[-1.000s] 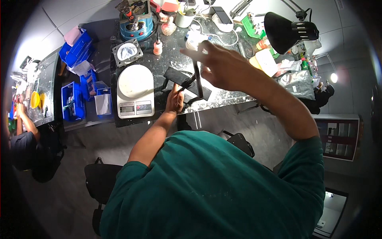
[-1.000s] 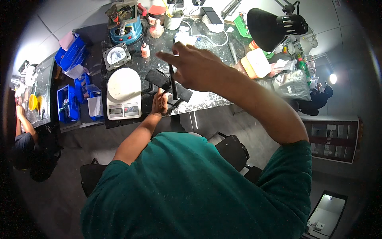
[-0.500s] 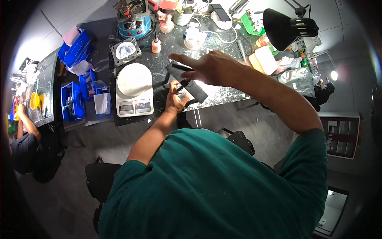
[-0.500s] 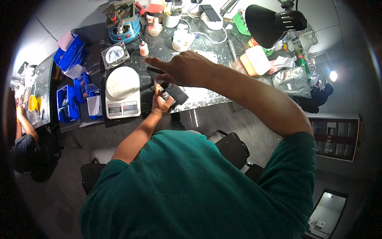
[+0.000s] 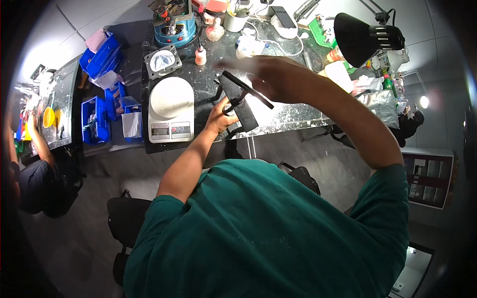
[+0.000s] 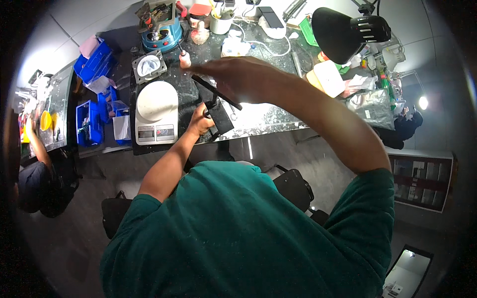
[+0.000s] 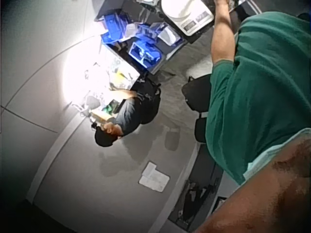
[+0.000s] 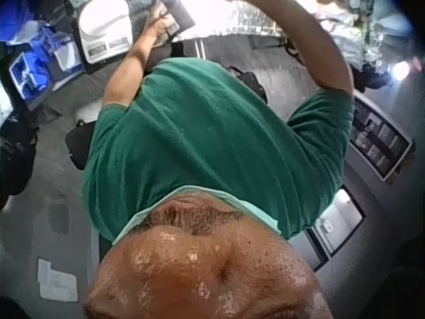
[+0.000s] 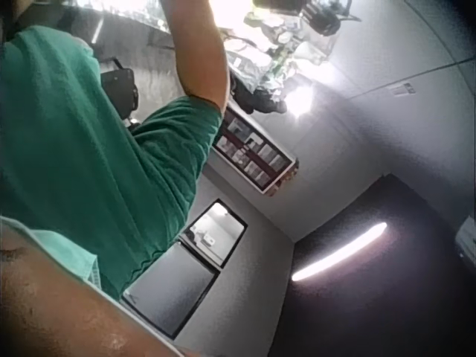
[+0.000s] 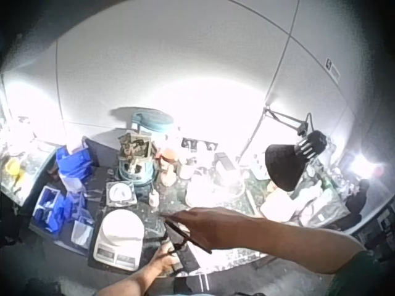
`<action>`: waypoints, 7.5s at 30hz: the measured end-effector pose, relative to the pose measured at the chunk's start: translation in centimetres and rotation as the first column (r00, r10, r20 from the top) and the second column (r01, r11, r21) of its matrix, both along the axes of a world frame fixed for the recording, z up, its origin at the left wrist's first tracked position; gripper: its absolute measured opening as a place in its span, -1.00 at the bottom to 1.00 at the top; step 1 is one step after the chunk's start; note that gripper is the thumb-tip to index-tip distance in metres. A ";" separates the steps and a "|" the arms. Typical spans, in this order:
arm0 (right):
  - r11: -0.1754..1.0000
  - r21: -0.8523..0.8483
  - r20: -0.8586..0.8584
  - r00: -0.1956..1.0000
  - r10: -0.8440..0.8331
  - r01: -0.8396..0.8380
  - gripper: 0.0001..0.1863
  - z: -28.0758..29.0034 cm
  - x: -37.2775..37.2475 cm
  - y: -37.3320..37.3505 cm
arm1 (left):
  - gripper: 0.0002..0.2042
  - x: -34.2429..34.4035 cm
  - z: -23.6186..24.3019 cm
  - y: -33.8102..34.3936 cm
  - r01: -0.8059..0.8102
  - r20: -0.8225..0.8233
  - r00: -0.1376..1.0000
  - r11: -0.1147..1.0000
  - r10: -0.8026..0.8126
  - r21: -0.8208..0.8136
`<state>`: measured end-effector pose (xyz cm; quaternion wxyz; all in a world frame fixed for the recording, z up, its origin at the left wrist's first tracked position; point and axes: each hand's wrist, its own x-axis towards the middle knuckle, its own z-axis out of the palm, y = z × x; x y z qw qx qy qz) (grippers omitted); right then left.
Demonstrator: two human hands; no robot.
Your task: The person works on a dental articulator at a workbench, then picks up a scale and carries it into a hallway. They proceed to a dental press machine, where they press buttons, operate a lever, and brush off a dental model before placing a small component into the machine and activating a switch.
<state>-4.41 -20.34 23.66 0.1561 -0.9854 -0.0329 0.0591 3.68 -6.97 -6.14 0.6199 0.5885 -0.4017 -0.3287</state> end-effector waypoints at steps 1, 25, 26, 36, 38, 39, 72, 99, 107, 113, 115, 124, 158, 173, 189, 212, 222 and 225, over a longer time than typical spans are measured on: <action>0.983 0.083 -0.056 0.986 -0.159 0.163 -0.31 0.1 -0.1 0.7 | -0.60 0.0 -0.6 0.0 -0.030 0.172 0.984 0.998 0.039 -0.057; 0.755 0.562 0.409 0.680 -0.609 0.338 -0.56 8.3 -8.0 -1.4 | -0.72 -1.8 21.3 4.8 -0.435 0.669 0.642 0.896 0.375 -0.086; 0.745 0.548 0.369 0.690 -0.622 0.379 -0.57 8.5 -8.2 -1.6 | -0.72 -1.8 21.7 5.0 -0.450 0.684 0.615 0.887 0.392 -0.103; 0.747 0.452 0.304 0.703 -0.643 0.488 -0.53 10.5 -8.0 -0.2 | -0.75 -1.3 22.3 5.2 -0.402 0.618 0.734 0.914 0.281 0.062; 0.681 0.412 0.157 0.688 -0.708 0.606 -0.44 11.3 -7.9 0.4 | -0.68 -1.2 20.4 4.9 -0.380 0.611 0.753 0.920 0.245 0.099; 0.605 0.518 0.058 0.680 -0.731 0.605 -0.50 10.5 -8.0 0.1 | -0.69 -1.1 19.9 4.6 -0.402 0.620 0.738 0.911 0.264 0.090; 0.915 0.087 0.183 0.896 -0.404 0.394 -0.69 -10.8 -17.2 -11.8 | -0.69 -2.5 14.5 -2.4 -0.098 0.469 0.813 0.712 -0.346 0.696; 0.961 0.170 0.219 0.959 0.179 -0.218 -0.36 -10.6 -13.6 -20.2 | -0.70 -2.3 14.4 -4.1 -0.096 0.320 0.906 0.603 -0.277 0.792; 0.280 0.634 -0.629 0.692 -0.355 0.721 -0.43 -11.3 -13.0 -20.7 | -0.66 -2.7 16.6 -3.9 -0.359 0.591 0.780 0.626 -0.206 0.692; 0.975 0.212 0.358 0.934 -0.008 -0.073 -0.64 -11.3 -11.5 -18.4 | -0.65 -1.6 16.8 -3.3 -0.324 0.535 0.819 0.601 -0.209 0.731; 0.989 0.151 0.214 0.976 -0.035 0.002 -0.68 -11.4 -11.6 -18.3 | -0.65 -2.0 16.9 -3.7 -0.352 0.572 0.795 0.616 -0.200 0.704; 0.499 0.758 -0.271 0.899 -0.345 0.420 -0.57 -9.1 -12.9 -19.6 | -0.69 -1.6 16.8 -4.0 -0.270 0.520 0.801 0.597 -0.296 0.755; -0.012 0.792 -0.578 0.742 -0.340 0.611 -0.50 -12.2 -12.9 -16.1 | -0.72 -1.2 14.0 -3.5 -0.326 0.592 0.780 0.676 -0.201 0.660; 0.940 0.333 0.571 0.776 -0.267 0.079 -0.33 -16.4 -12.2 -16.5 | -0.82 -2.6 13.7 -3.2 -0.203 0.416 0.893 0.669 -0.174 0.715; 0.854 0.341 0.449 0.866 0.220 -0.394 -0.36 -6.1 -10.1 -18.2 | -0.71 -3.8 16.6 -1.1 0.204 -0.065 0.974 0.728 -0.215 0.654; 0.921 0.197 0.685 0.719 0.115 -0.335 -0.58 -10.8 -7.4 -15.4 | -0.66 -2.4 8.3 -0.5 0.183 0.024 0.962 0.710 -0.271 0.680; 0.064 0.831 -0.510 0.802 -0.311 0.553 -0.49 -10.3 -7.7 -14.8 | -0.81 -1.0 12.5 -0.9 -0.442 0.649 0.749 0.629 -0.134 0.640; 0.611 0.791 0.149 0.959 -0.239 0.030 -0.31 -9.4 -9.1 -17.2 | -0.79 -0.7 15.7 -0.4 -0.206 0.421 0.883 0.636 -0.206 0.744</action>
